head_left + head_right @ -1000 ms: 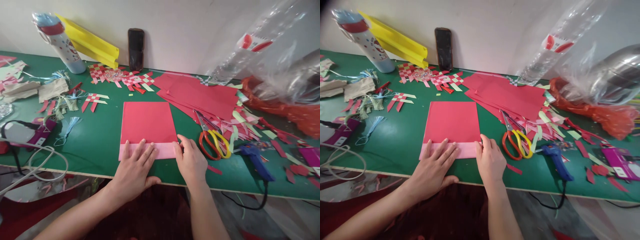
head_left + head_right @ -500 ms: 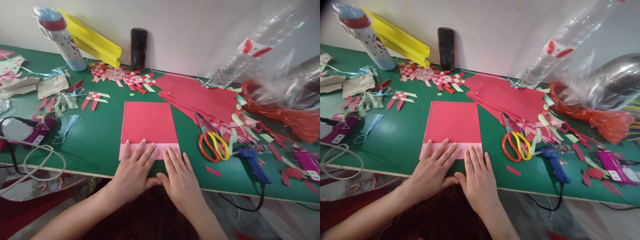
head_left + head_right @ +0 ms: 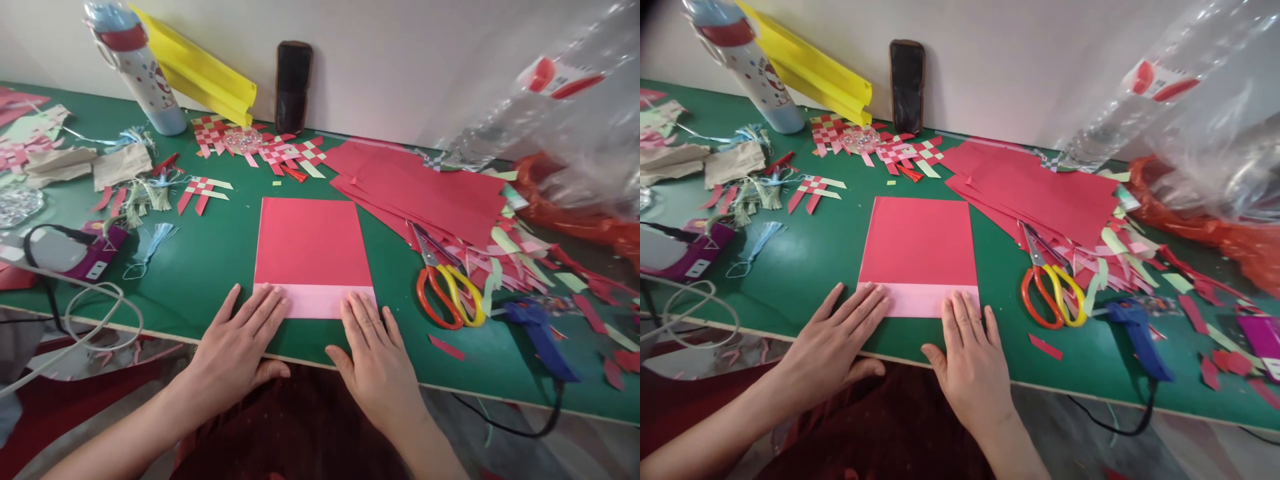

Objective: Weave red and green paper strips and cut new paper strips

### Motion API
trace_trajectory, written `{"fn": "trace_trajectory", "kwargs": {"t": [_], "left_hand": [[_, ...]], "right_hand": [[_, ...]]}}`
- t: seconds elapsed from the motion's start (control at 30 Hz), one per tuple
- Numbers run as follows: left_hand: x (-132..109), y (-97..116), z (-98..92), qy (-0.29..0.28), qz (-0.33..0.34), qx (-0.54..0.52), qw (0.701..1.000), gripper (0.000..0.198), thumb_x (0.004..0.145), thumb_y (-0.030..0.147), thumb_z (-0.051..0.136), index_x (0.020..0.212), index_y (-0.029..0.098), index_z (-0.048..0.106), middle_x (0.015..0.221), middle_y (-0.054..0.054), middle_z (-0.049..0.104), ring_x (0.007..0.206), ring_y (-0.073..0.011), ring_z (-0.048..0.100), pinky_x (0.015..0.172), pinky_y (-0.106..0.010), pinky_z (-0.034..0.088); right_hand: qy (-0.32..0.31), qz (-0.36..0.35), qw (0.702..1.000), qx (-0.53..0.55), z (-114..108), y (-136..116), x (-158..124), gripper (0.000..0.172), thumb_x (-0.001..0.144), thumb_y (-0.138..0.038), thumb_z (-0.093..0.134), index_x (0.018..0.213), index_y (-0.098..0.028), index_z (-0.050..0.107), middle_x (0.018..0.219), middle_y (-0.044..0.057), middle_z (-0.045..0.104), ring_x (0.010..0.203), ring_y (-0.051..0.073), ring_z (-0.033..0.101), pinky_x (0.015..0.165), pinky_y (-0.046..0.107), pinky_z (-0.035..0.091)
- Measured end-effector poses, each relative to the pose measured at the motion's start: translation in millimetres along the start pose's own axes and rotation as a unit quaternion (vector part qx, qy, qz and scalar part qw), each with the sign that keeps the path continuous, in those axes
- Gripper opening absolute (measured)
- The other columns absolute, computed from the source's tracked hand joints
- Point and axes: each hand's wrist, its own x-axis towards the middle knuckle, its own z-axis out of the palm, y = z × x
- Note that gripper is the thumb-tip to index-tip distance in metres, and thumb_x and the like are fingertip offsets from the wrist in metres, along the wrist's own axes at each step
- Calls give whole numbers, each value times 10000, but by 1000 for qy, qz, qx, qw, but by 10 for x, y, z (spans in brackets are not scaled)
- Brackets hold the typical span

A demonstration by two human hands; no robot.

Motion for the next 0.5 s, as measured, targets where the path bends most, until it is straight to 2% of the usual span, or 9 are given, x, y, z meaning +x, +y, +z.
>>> {"fn": "trace_trajectory", "kwargs": {"t": [0.3, 0.43, 0.5], "left_hand": [[-248, -154, -54, 15, -22, 7, 1000, 758, 940, 632, 384, 1501, 125, 333, 1530, -146, 397, 1421, -294, 372, 1205, -588, 40], [-276, -165, -52, 28, -45, 14, 998, 860, 923, 663, 377, 1516, 52, 254, 1526, -208, 388, 1418, -333, 367, 1191, -594, 117], [-262, -175, -54, 39, -79, 1, 996, 784, 965, 588, 366, 1520, 52, 224, 1505, -216, 423, 1405, -322, 392, 1178, -573, 189]], "right_hand": [[10, -5, 1000, -24, 6, 3, -1, 680, 999, -488, 347, 1533, -85, 228, 1484, 169, 467, 1379, 307, 427, 1112, 506, 300], [14, -5, 1000, -19, 4, 6, 4, 687, 999, -490, 353, 1541, -94, 207, 1485, 166, 468, 1384, 308, 421, 1105, 507, 314], [11, -2, 1000, -9, 13, -1, 4, 695, 995, -491, 365, 1546, -102, 195, 1488, 168, 464, 1388, 310, 416, 1104, 517, 321]]}}
